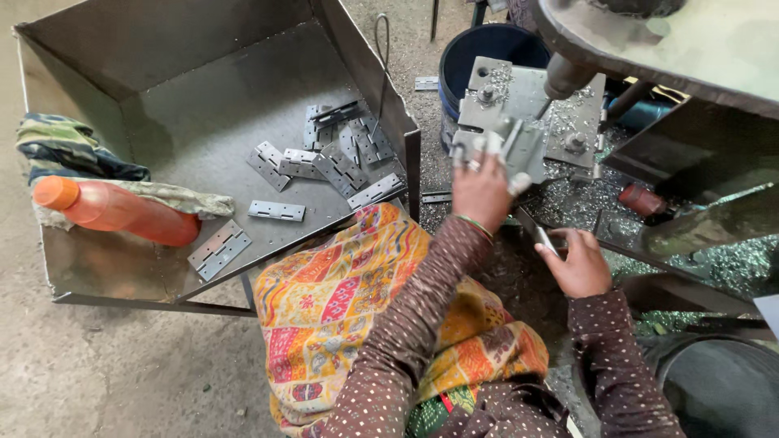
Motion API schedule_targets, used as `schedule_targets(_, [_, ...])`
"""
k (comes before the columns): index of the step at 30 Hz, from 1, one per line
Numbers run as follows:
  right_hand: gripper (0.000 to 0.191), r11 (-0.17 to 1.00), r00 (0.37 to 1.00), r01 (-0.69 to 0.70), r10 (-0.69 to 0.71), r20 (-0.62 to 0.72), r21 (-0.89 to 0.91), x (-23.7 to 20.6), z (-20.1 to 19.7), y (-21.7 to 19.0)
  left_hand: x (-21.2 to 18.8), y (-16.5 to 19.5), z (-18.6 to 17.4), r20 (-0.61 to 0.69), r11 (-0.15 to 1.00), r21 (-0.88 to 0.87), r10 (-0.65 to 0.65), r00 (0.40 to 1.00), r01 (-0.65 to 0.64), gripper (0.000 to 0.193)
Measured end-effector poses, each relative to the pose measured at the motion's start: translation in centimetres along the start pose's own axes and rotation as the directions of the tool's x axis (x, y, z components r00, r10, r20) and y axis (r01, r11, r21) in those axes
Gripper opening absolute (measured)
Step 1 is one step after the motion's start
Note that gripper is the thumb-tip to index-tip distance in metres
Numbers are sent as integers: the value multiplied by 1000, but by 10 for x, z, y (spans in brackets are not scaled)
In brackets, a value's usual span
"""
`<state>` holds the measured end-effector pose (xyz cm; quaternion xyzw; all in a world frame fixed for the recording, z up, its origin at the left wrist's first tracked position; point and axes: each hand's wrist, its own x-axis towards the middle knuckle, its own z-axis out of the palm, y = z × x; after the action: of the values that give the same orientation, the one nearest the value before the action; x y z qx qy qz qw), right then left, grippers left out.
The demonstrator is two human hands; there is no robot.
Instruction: The person sits on the floor and repeatedly places metal hinge pieces under a drill press, activates the machine with a lever, and then removes the processed pieces to a metal bin. The person handles the hinge pieces one at a time and continues the cycle throughout the clip.
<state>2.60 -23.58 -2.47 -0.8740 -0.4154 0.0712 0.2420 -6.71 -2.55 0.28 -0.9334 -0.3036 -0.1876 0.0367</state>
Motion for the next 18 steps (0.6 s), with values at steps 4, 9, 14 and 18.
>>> schedule_targets(4, [49,998,996,-56,56,67,-14,0,-3,-4,-2,21,3,-18,992,-122,-11,1000,9,36])
schedule_targets(9, [50,999,999,28,-27,28,-44,-2,9,16,19,21,16,-22,990,-122,-68,997,65,32])
schedule_targets(14, [60,988,993,-69,82,89,-141,-25,77,42,20,22,11,33,984,-156,-85,996,89,33])
schedule_targets(18, [61,961,990,-96,119,73,-259,-38,110,43,15,20,8,-70,976,-202,-99,993,83,37])
